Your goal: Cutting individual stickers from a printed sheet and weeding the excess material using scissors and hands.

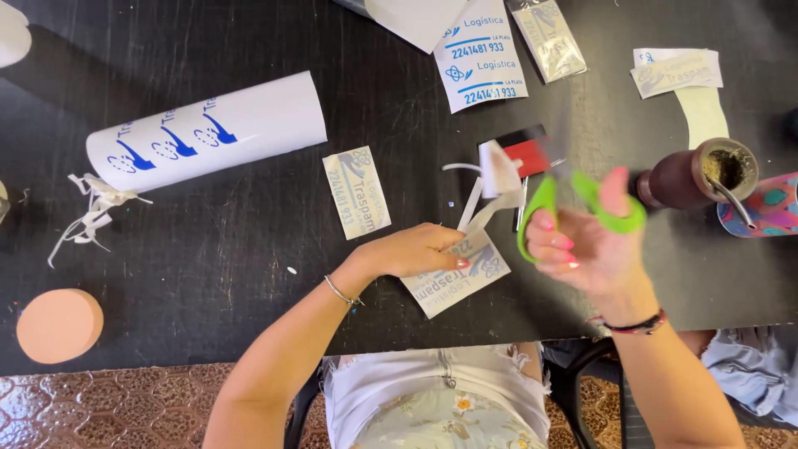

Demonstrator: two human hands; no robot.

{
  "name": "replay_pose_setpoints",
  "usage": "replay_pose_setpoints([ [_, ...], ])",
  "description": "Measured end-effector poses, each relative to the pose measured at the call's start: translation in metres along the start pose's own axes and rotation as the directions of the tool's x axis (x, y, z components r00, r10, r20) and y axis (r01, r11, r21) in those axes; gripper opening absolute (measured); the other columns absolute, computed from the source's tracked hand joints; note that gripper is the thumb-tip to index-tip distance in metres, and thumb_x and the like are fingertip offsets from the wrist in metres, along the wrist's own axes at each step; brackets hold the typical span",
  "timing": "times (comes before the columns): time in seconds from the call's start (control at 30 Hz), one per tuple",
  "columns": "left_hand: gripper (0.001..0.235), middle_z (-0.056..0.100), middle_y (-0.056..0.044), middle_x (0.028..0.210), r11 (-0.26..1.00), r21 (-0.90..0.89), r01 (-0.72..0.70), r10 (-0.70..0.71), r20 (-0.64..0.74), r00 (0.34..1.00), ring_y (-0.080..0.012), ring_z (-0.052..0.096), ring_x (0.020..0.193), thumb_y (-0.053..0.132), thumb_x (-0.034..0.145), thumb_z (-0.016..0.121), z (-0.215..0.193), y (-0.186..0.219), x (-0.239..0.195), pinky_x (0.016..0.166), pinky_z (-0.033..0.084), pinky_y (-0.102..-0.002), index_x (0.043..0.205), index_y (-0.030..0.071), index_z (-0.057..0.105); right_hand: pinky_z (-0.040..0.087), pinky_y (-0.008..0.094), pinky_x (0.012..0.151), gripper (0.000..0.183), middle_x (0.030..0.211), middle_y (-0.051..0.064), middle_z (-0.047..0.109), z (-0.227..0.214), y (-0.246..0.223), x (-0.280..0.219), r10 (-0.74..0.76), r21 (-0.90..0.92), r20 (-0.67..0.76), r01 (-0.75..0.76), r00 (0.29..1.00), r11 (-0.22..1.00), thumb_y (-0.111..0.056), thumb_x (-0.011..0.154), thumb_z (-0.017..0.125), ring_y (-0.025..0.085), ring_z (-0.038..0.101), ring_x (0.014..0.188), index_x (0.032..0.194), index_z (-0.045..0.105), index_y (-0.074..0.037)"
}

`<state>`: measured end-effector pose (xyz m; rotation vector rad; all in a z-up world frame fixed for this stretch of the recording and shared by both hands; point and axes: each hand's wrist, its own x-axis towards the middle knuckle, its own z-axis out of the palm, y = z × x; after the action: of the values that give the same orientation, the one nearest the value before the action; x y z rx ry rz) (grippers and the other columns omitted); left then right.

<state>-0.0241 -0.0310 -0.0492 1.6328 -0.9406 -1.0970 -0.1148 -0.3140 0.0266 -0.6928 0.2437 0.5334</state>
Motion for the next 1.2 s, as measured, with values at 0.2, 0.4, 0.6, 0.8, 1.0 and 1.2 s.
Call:
replay_pose_setpoints([
  [0.2,0.024,0.073,0.000,0.103,0.965,-0.261,0.029,-0.040,-0.036,0.999,-0.0117,0.069,0.089,0.034,0.100,0.063,-0.008,0.013,-0.004,0.072,0.050,-0.023,0.105,0.011,0.068,0.031,0.016,0.048,0.069,0.069,-0.007,0.047,0.055,-0.058,-0.022,-0.249,-0.272,0.307,0.335,0.918,0.902,-0.080,0.091,0.065,0.006,0.044,0.057,0.094,0.071,-0.011],
  [0.4,0.034,0.077,-0.013,0.110,0.538,-0.570,-0.621,-0.090,-0.771,0.630,-0.0224,0.078,0.095,0.021,0.104,0.068,-0.033,0.049,-0.013,0.084,0.065,-0.039,0.130,0.000,0.060,0.048,0.028,0.050,0.077,0.066,0.012,0.061,0.006,0.041,0.001,-0.447,-0.599,0.083,0.403,0.891,0.692,-0.069,0.105,0.046,0.021,0.062,0.063,0.088,0.068,0.003],
  [0.6,0.027,0.076,-0.013,0.108,0.647,-0.503,-0.573,-0.012,-0.758,0.652,-0.0231,0.080,0.093,0.029,0.108,0.059,-0.056,0.090,-0.030,0.079,0.068,-0.039,0.126,0.009,0.055,0.043,0.024,0.039,0.047,0.063,0.023,0.067,0.032,0.140,0.016,-0.415,-0.508,0.109,0.410,0.903,0.758,-0.037,0.101,0.058,0.017,0.059,0.051,0.093,0.065,0.008],
  [0.8,0.029,0.074,-0.009,0.108,0.738,-0.438,-0.513,0.074,-0.704,0.707,-0.0201,0.078,0.094,0.033,0.109,0.055,-0.058,0.119,-0.028,0.082,0.067,-0.036,0.128,0.012,0.053,0.040,0.021,0.040,0.038,0.057,0.020,0.066,0.068,0.132,0.029,-0.457,-0.646,0.034,0.369,0.889,0.669,-0.031,0.098,0.066,0.011,0.051,0.045,0.082,0.067,0.004],
  [1.0,0.025,0.074,-0.009,0.102,0.796,-0.306,-0.522,0.181,-0.703,0.688,-0.0175,0.078,0.083,0.030,0.111,0.050,-0.065,0.112,-0.023,0.076,0.066,-0.031,0.125,0.010,0.053,0.040,0.020,0.044,0.039,0.053,0.016,0.063,0.086,0.124,0.024,-0.468,-0.688,-0.123,0.265,0.875,0.676,-0.030,0.099,0.068,0.009,0.044,0.047,0.075,0.065,-0.001],
  [1.2,0.025,0.075,-0.008,0.101,0.792,-0.255,-0.554,0.220,-0.728,0.649,-0.0149,0.077,0.081,0.030,0.112,0.049,-0.065,0.110,-0.024,0.073,0.065,-0.029,0.125,0.009,0.054,0.041,0.020,0.046,0.038,0.055,0.015,0.064,0.087,0.129,0.029,-0.466,-0.708,-0.148,0.236,0.873,0.666,-0.034,0.098,0.070,0.008,0.047,0.051,0.077,0.065,-0.003],
])
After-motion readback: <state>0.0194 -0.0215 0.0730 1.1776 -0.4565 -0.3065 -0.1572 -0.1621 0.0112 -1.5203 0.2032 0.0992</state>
